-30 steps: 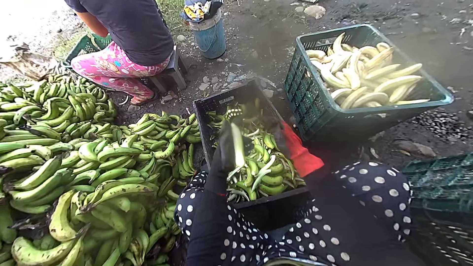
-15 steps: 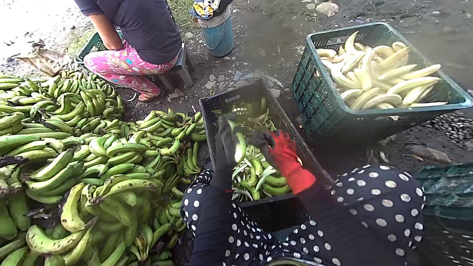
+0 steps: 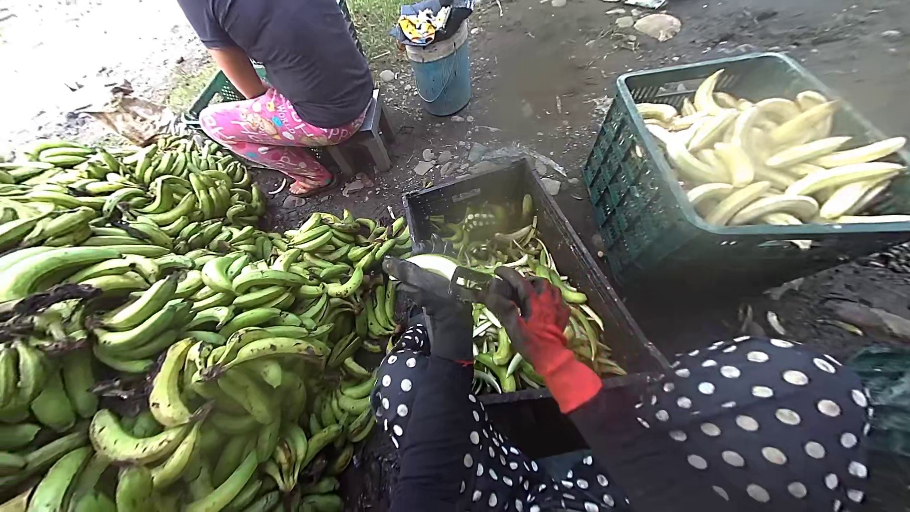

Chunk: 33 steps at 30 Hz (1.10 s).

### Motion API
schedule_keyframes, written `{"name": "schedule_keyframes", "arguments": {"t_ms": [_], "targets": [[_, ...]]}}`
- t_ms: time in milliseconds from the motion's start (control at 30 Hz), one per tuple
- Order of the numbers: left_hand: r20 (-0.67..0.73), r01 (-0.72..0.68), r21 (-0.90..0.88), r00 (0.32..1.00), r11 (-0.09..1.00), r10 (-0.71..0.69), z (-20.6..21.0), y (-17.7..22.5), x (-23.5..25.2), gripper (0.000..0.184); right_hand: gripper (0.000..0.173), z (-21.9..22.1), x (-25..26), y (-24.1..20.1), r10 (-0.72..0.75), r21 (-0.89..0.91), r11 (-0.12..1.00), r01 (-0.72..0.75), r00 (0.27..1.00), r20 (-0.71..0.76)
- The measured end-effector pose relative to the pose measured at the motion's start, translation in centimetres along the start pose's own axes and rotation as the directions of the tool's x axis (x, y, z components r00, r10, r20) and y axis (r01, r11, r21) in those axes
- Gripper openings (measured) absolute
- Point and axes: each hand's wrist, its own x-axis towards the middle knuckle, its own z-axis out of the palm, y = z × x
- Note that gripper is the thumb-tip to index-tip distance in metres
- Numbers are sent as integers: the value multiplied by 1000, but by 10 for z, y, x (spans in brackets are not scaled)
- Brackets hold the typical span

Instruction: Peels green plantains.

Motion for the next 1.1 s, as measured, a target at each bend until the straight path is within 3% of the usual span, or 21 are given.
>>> {"name": "schedule_keyframes", "arguments": {"t_ms": [67,133,267,367,467,567,633,700,767,833,900,1000,1100], "targets": [[-41,-78,-326,997,942,69,8,7,13,45,48,-9,10,-1,26,12,1000,-26,1000,6],[38,-85,-443,993,893,113,7,24,20,51,44,-23,19,1,15,19,1000,-15,1000,-19],[206,-189,-294,945,937,255,-5,17,29,65,51,-35,25,17,-133,-113,986,121,985,-106],[225,-46,-345,966,938,130,-4,11,31,58,56,-33,19,24,-245,-189,959,213,954,-173],[270,-84,-277,949,957,161,-3,16,28,58,54,-40,22,17,-112,-137,986,100,990,-83],[409,-203,-208,870,957,274,-6,29,26,59,44,-44,36,16,34,-18,999,-34,999,-14],[499,-208,-236,812,949,302,-3,39,23,61,41,-50,45,18,84,15,996,-83,995,-47],[474,-269,-228,809,936,348,-2,43,20,62,42,-57,48,14,39,9,999,-39,994,-103],[349,-321,-254,850,912,396,-3,44,18,62,47,-59,42,9,-81,4,997,83,980,-181],[226,-307,-348,890,886,397,-5,45,20,61,54,-54,36,9,-228,-43,973,226,931,-284],[179,-273,-406,912,872,369,-11,37,25,67,57,-44,29,13,-321,-96,947,306,899,-300],[224,-280,-248,915,927,336,-14,21,24,66,63,-32,20,17,-292,-105,956,275,927,-235],[294,-373,-124,871,919,393,-16,18,25,65,54,-37,18,11,-191,-87,980,179,970,-150]]}}
